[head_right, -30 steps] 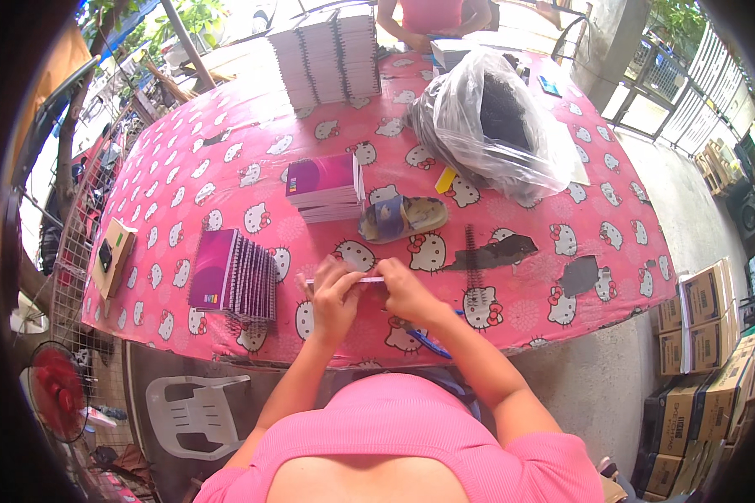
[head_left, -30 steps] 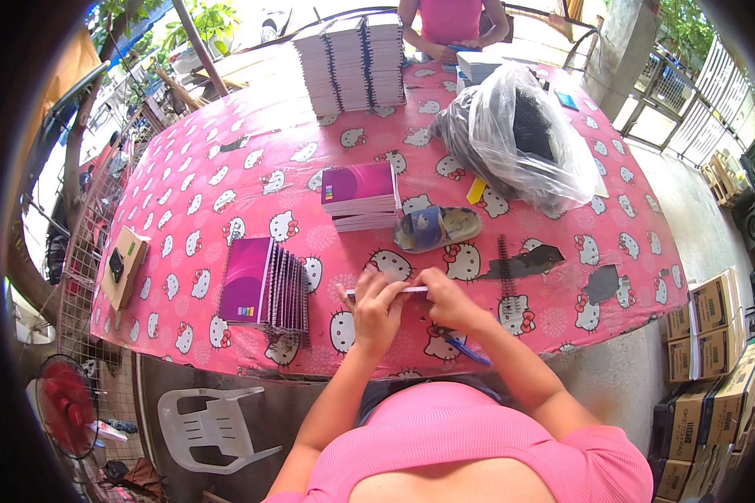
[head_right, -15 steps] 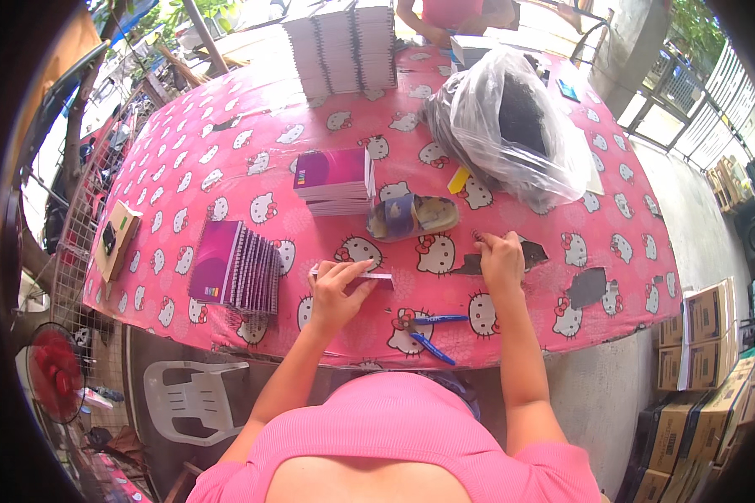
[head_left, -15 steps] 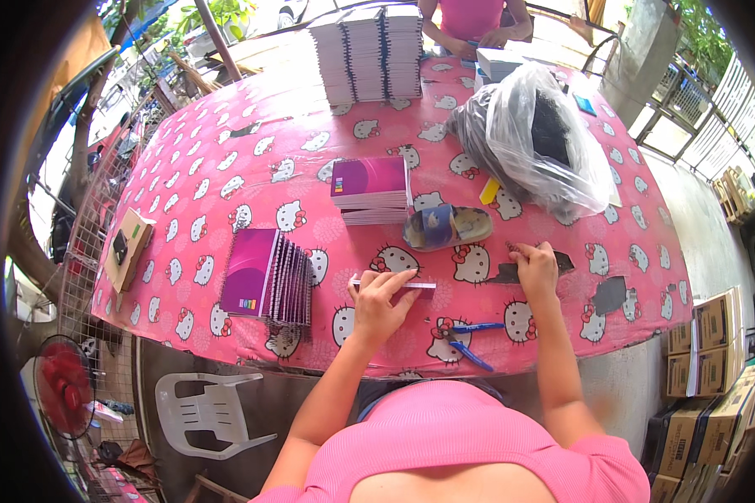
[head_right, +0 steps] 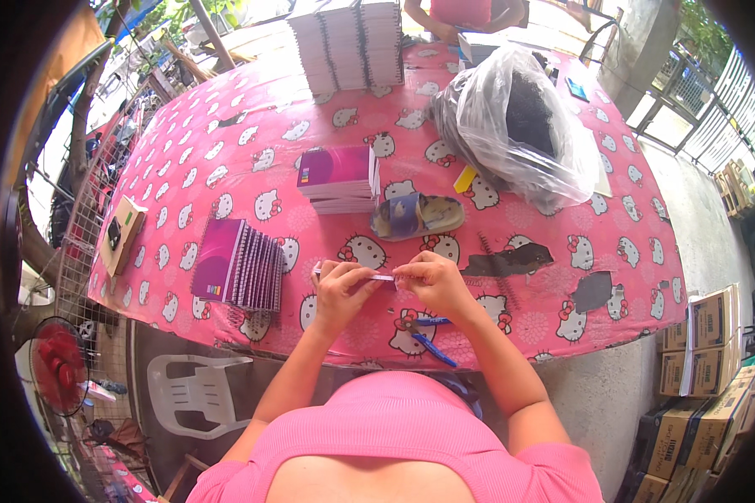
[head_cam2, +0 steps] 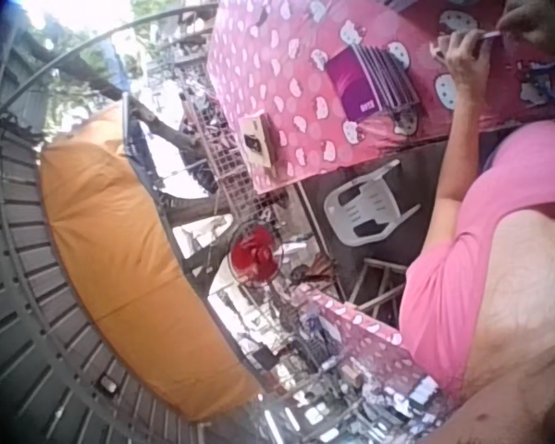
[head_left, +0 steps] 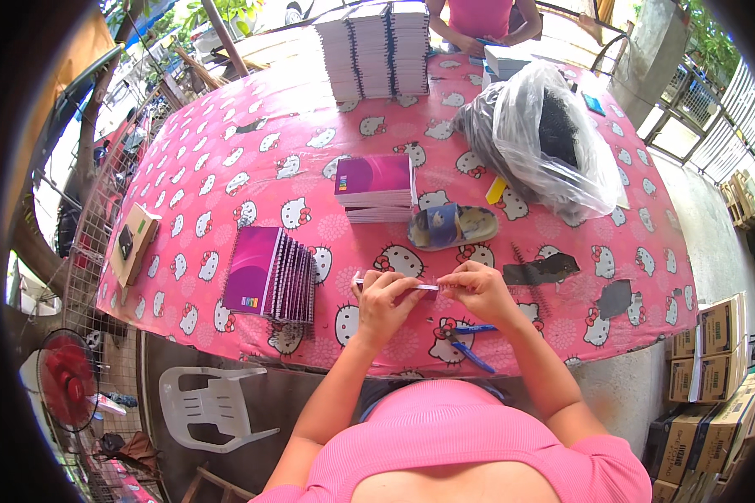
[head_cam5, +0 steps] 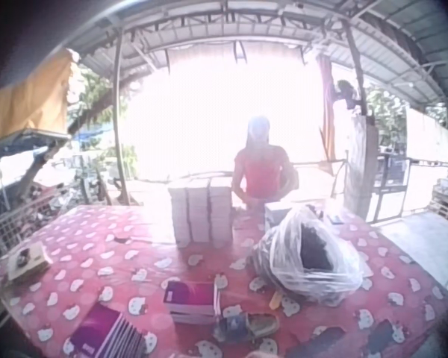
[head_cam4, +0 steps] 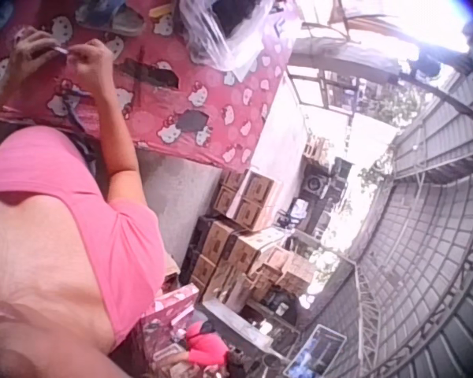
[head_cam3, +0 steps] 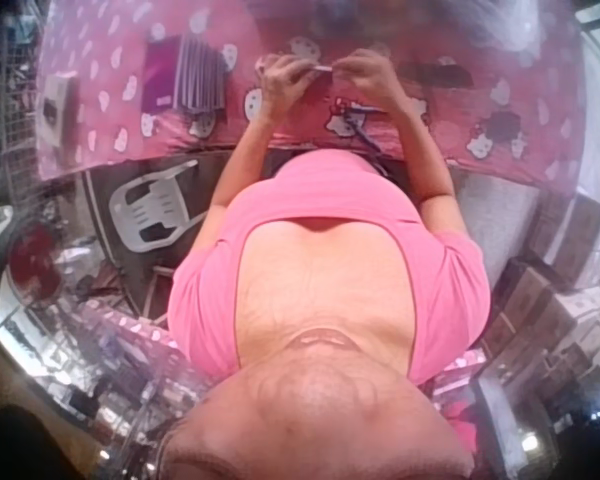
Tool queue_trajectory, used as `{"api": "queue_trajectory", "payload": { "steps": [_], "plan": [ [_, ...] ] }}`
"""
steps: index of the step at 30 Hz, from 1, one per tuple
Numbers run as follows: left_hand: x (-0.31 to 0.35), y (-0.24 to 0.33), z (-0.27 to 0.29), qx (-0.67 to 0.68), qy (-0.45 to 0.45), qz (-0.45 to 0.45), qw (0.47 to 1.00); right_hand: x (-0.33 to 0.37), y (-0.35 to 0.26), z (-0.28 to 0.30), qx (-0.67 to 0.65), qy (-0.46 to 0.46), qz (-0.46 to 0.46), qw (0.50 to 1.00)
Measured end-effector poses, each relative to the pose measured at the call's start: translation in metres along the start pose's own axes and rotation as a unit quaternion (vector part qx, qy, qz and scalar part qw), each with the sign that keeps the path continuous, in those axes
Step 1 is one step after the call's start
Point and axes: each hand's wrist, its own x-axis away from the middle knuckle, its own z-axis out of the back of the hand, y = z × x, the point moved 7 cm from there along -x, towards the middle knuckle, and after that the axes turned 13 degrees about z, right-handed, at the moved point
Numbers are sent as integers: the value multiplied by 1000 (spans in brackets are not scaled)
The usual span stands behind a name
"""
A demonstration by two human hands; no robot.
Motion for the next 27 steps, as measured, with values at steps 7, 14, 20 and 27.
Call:
{"api": "queue_trajectory", "payload": {
  "steps": [7,14,20,27],
  "plan": [
    [-1,4,2,-8,9,-4,1000,-4,15,-10,-63,-74,-94,991],
    [2,6,3,-9,22,4,1000,-7,-7,-5,30,-28,1,999],
    [0,1,1,-4,5,12,1000,-9,-16,-8,78,34,24,996],
    [1,2,1,7,15,-8,1000,-8,-19,-20,173,-57,30,983]
  ]
}}
